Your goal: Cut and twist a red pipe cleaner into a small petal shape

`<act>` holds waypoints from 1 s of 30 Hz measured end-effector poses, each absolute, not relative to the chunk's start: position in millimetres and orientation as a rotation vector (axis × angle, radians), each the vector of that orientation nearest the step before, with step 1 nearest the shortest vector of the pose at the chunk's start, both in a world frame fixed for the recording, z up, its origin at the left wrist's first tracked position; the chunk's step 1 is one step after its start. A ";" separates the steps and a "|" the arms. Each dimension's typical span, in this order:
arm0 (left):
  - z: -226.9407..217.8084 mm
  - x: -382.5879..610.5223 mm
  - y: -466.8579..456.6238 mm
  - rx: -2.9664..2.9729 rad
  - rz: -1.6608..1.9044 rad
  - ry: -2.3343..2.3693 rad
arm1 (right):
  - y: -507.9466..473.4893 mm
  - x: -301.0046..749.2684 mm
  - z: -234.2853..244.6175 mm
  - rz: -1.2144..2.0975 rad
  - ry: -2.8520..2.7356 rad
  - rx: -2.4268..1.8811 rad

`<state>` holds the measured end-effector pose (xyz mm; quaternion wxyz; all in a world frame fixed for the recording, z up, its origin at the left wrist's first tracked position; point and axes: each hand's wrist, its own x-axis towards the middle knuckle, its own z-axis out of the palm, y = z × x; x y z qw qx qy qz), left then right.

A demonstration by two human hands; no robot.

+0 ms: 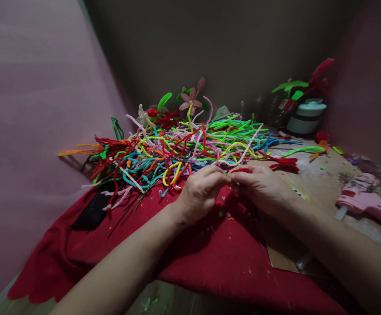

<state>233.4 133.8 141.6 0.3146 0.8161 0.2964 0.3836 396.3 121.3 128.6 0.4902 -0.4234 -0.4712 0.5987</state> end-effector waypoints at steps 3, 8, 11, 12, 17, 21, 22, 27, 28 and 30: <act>144.1 232.1 138.4 1.696 0.947 0.866 | 116.7 393.7 137.4 1.376 -1.152 -1.065; 142.1 229.1 145.4 1.201 0.594 0.808 | 110.2 390.1 141.4 1.254 -1.312 -1.159; 144.2 229.8 143.5 1.276 0.579 0.851 | 112.0 391.2 138.7 1.087 -1.452 -1.196; 145.2 230.8 142.1 1.344 0.581 0.893 | 112.9 391.6 138.1 1.035 -1.494 -1.210; 141.5 237.7 133.6 2.182 0.731 1.164 | 113.8 391.1 137.2 0.908 -1.521 -1.331; 132.0 241.0 126.9 3.159 0.868 1.152 | 114.9 389.6 131.1 1.308 -1.253 -1.281; 130.6 241.3 125.9 3.301 0.906 1.102 | 115.8 389.6 128.9 1.415 -1.171 -1.218; 132.5 238.1 131.9 2.909 1.026 1.106 | 119.5 392.5 125.8 1.489 -1.082 -1.085; 134.5 236.3 135.2 2.654 0.994 1.121 | 119.2 393.0 127.7 1.456 -1.111 -1.087; 138.6 231.9 142.5 2.095 0.874 1.100 | 117.3 393.1 133.3 1.399 -1.161 -1.088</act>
